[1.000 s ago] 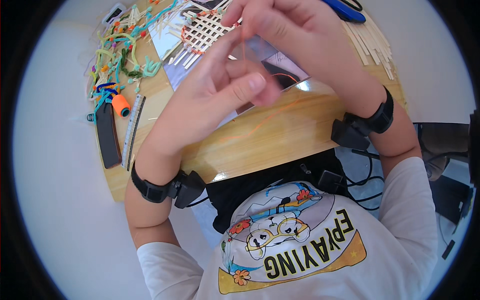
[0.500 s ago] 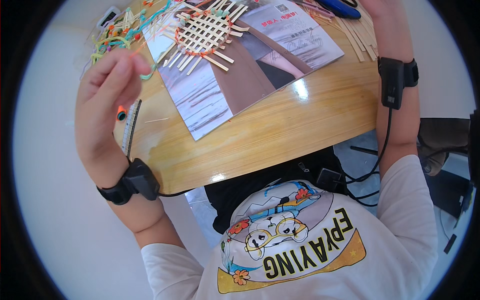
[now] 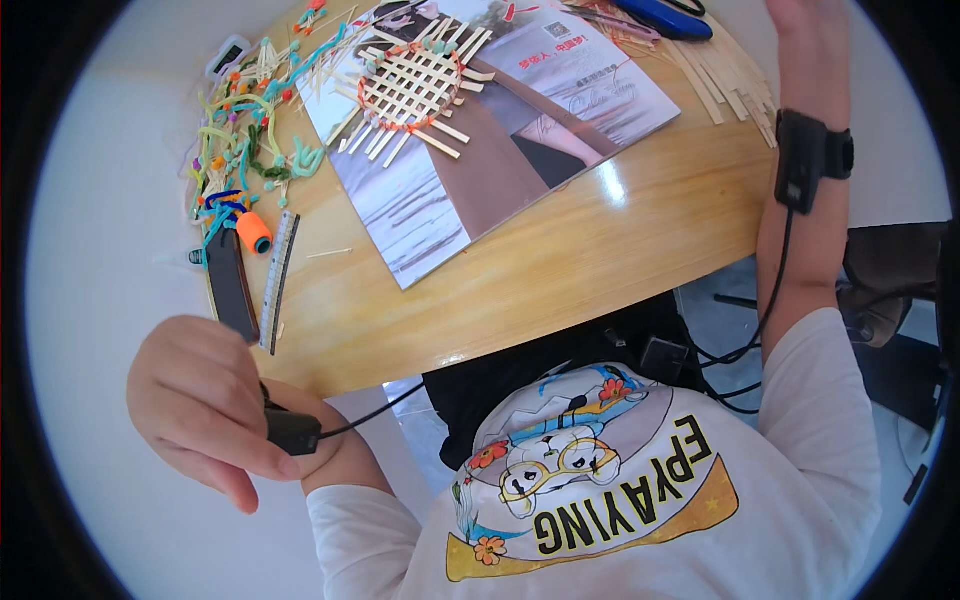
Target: Weaving and tying bamboo strips together to create a decorative lattice or craft object.
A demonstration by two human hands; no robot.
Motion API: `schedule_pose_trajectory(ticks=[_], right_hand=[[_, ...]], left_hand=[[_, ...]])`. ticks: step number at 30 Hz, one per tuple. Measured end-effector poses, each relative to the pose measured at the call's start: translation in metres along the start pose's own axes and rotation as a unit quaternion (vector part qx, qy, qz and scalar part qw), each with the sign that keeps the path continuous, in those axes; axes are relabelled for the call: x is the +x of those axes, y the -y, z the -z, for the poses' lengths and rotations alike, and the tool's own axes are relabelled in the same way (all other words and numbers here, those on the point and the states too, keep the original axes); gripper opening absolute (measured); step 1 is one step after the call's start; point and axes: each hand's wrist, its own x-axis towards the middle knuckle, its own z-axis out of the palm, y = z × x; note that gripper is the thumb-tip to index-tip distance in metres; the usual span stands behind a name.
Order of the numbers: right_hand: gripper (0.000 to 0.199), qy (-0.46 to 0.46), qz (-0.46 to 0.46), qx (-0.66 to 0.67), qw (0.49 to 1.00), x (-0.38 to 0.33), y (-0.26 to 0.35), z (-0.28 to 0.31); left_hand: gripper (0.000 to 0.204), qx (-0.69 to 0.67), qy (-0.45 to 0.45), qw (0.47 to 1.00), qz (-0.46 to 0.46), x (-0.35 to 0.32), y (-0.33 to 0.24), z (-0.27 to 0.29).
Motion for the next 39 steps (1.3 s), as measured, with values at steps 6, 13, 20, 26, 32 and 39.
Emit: schedule_pose_trajectory(ticks=[6, 13, 20, 26, 32, 39], right_hand=[[0.026, 0.280, -0.391, 0.030, 0.876, -0.109, -0.019, -0.086], [0.033, 0.394, -0.412, 0.083, 0.818, -0.152, -0.057, -0.088], [0.034, 0.400, -0.445, 0.065, 0.798, -0.162, -0.054, -0.090], [0.033, 0.409, -0.446, 0.056, 0.794, -0.164, -0.057, -0.090], [0.032, 0.409, -0.407, 0.005, 0.817, -0.171, -0.054, -0.096], [0.031, 0.416, -0.416, 0.010, 0.809, -0.160, -0.061, -0.087]], left_hand=[[0.028, 0.003, -0.534, 0.815, 0.223, 0.070, 0.059, -0.026], [0.029, -0.004, -0.557, 0.803, 0.211, 0.093, 0.098, -0.052], [0.025, 0.016, -0.564, 0.799, 0.207, 0.092, 0.105, -0.059], [0.019, 0.225, -0.542, 0.788, 0.189, 0.093, 0.106, -0.060], [0.011, 0.254, -0.552, 0.770, 0.195, 0.093, 0.113, -0.060], [0.009, 0.294, -0.558, 0.750, 0.197, 0.084, 0.115, -0.053]])
